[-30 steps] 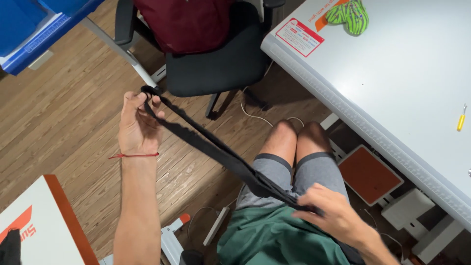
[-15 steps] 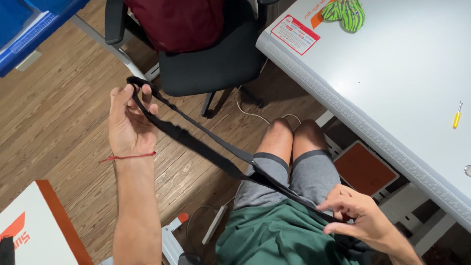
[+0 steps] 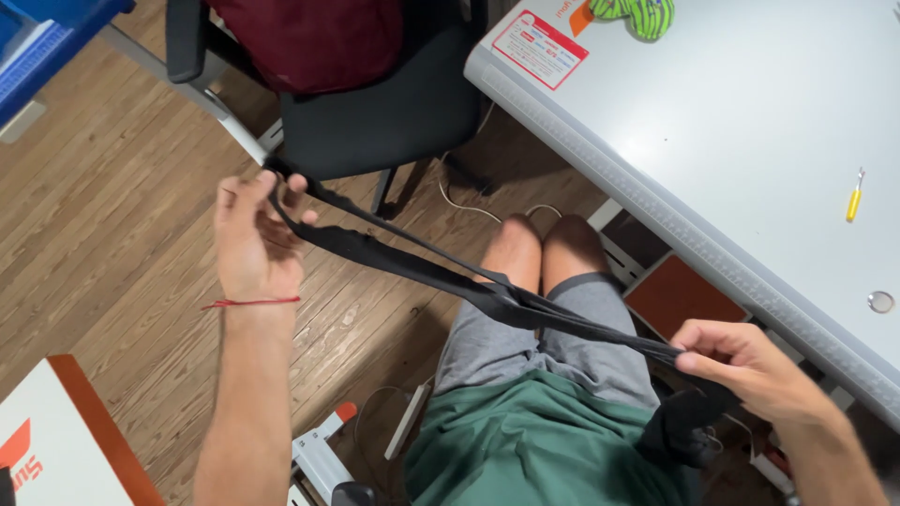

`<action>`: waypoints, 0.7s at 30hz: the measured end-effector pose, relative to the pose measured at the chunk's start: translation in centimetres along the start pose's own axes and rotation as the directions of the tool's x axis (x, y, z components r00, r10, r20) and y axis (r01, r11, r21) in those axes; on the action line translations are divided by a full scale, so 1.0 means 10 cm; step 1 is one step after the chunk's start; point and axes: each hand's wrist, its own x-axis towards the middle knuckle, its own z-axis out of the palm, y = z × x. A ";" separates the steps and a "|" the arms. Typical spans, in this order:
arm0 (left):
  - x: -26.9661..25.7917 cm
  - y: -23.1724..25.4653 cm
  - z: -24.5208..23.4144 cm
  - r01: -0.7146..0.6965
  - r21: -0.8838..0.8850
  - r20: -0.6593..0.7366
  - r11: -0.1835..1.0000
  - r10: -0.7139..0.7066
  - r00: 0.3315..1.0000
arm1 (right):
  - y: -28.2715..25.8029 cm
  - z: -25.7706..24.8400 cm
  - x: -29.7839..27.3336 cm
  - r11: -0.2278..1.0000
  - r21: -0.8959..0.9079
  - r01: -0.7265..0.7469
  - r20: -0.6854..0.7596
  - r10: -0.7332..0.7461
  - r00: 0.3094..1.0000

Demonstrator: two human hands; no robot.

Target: The person uses gold-handled scissors to cut a piece of black fabric on a white table. After cutting, they pick up the fabric, which is attached to a long black strap, and manipulate it on their lap.

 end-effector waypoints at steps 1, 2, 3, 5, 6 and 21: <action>-0.06 -0.12 0.02 0.008 0.003 0.003 1.000 -0.008 1.000 | 0.02 -0.13 -0.08 1.000 0.003 -0.005 -0.006 0.005 1.000; -0.13 -0.24 0.04 0.071 0.057 -0.039 0.996 -0.069 0.997 | 0.04 -0.26 -0.16 0.998 -0.049 -0.047 0.048 0.049 0.998; -0.18 -0.35 0.08 0.135 0.110 -0.081 0.985 -0.126 0.989 | 0.06 -0.38 -0.24 0.991 -0.102 -0.084 0.097 0.094 0.991; -0.14 -0.89 -0.18 0.198 0.112 -0.018 0.974 -0.198 0.980 | 0.00 -0.39 -0.23 0.972 -0.205 -0.118 0.076 0.136 0.988; -0.12 -1.16 -0.31 0.256 0.114 0.038 0.960 -0.261 0.964 | -0.03 -0.40 -0.24 0.939 -0.309 -0.150 0.059 0.177 0.982; 0.14 -1.88 -0.68 0.440 0.024 -0.216 0.898 -0.425 0.879 | 0.18 -0.02 0.33 0.685 -0.561 -0.465 -0.399 0.268 0.877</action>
